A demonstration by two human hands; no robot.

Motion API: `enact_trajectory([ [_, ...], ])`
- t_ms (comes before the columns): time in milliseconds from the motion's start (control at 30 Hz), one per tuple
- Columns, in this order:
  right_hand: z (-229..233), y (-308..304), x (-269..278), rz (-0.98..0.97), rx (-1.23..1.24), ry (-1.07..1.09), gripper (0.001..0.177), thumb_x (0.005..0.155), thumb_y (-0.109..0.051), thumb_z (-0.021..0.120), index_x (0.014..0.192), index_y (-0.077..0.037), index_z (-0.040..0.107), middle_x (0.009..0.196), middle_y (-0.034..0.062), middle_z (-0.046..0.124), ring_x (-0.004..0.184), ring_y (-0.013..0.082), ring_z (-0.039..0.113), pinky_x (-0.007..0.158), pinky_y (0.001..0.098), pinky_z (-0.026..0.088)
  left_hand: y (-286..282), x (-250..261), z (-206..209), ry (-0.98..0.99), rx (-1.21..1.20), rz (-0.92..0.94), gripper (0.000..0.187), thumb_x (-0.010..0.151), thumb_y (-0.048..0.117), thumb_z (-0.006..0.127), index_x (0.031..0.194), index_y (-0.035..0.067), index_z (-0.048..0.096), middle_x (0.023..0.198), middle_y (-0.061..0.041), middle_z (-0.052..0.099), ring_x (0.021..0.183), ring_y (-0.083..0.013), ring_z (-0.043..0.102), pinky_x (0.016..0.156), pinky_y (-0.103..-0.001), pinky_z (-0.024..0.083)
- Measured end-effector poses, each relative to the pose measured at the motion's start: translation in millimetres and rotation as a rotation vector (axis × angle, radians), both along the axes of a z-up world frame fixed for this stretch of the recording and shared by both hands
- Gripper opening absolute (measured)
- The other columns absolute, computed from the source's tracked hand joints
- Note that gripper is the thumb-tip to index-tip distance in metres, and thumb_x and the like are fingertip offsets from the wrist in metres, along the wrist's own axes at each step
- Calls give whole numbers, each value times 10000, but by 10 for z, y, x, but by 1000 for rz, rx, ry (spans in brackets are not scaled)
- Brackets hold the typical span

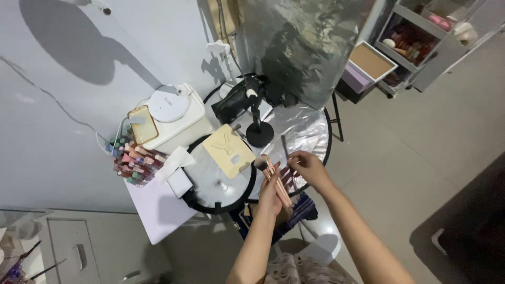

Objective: Organize various household items in a bedroom, including folding cloth, tidying a makeup desk, and putting items away in drawers and wardrobes.

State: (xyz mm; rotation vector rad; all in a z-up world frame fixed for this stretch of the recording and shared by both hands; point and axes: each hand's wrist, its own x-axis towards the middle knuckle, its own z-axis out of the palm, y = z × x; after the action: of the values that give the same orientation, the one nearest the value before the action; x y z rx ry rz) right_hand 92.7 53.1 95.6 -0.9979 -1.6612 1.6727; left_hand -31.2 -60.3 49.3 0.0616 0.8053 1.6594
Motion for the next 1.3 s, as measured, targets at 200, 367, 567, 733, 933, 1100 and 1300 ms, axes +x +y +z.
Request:
enact_trajectory([
  [200, 445, -736, -119, -13, 75, -381, 227, 932, -146, 688, 1121, -27, 727, 753, 107, 747, 615, 163, 715, 562, 306, 567, -396, 83, 292, -139, 30, -42, 316, 1016, 276, 554, 1272, 97, 601, 1204, -104, 710, 1104, -237, 692, 922, -374, 574],
  [367, 595, -1134, -163, 10, 224, -360, 253, 880, -145, 698, 1106, -36, 724, 816, 85, 772, 667, 151, 742, 608, 308, 593, -653, -49, -192, -196, 2, -17, 385, 1087, 445, 591, 1284, 116, 622, 1151, -49, 669, 1057, -209, 658, 906, -368, 560],
  [567, 1112, -1673, -349, -15, 354, -426, 291, 851, -200, 723, 1111, -71, 700, 847, 112, 768, 698, 245, 750, 664, 376, 587, -986, -98, 475, -178, -30, -77, 558, 961, 599, 534, 1262, 142, 642, 1226, -71, 718, 1098, -206, 696, 921, -364, 571],
  [733, 1034, -1933, -446, -45, 539, -643, 218, 931, -276, 674, 1064, -113, 732, 922, 128, 752, 811, 352, 711, 705, 462, 562, -1054, -147, 211, -150, -167, -109, 478, 939, 546, 566, 1304, 248, 649, 1249, 34, 700, 1139, -168, 666, 966, -376, 546],
  [933, 971, -1929, -405, 18, 582, -581, 219, 872, -275, 703, 1025, -123, 738, 915, 88, 723, 875, 308, 693, 720, 436, 566, -1007, -212, -232, -174, -90, 19, 375, 915, 371, 566, 1204, 162, 685, 1078, 15, 742, 998, -144, 712, 879, -325, 597],
  [1100, 385, -1671, -331, -166, 351, -216, 264, 953, -208, 648, 1181, -75, 654, 902, 65, 693, 773, 225, 678, 683, 355, 545, -1065, -289, -171, 62, -58, 117, 225, 996, 319, 683, 1117, 130, 670, 687, 89, 423, 562, -38, 400, 501, -224, 341],
  [1300, -691, -1575, -503, 60, 24, -274, 350, 1037, -366, 536, 1180, -72, 660, 922, 62, 744, 796, 125, 691, 723, 285, 556, -1279, -442, 225, -1, -104, 127, 270, 998, 377, 668, 971, 142, 538, 612, 54, 367, 456, -65, 319, 422, -243, 263],
])
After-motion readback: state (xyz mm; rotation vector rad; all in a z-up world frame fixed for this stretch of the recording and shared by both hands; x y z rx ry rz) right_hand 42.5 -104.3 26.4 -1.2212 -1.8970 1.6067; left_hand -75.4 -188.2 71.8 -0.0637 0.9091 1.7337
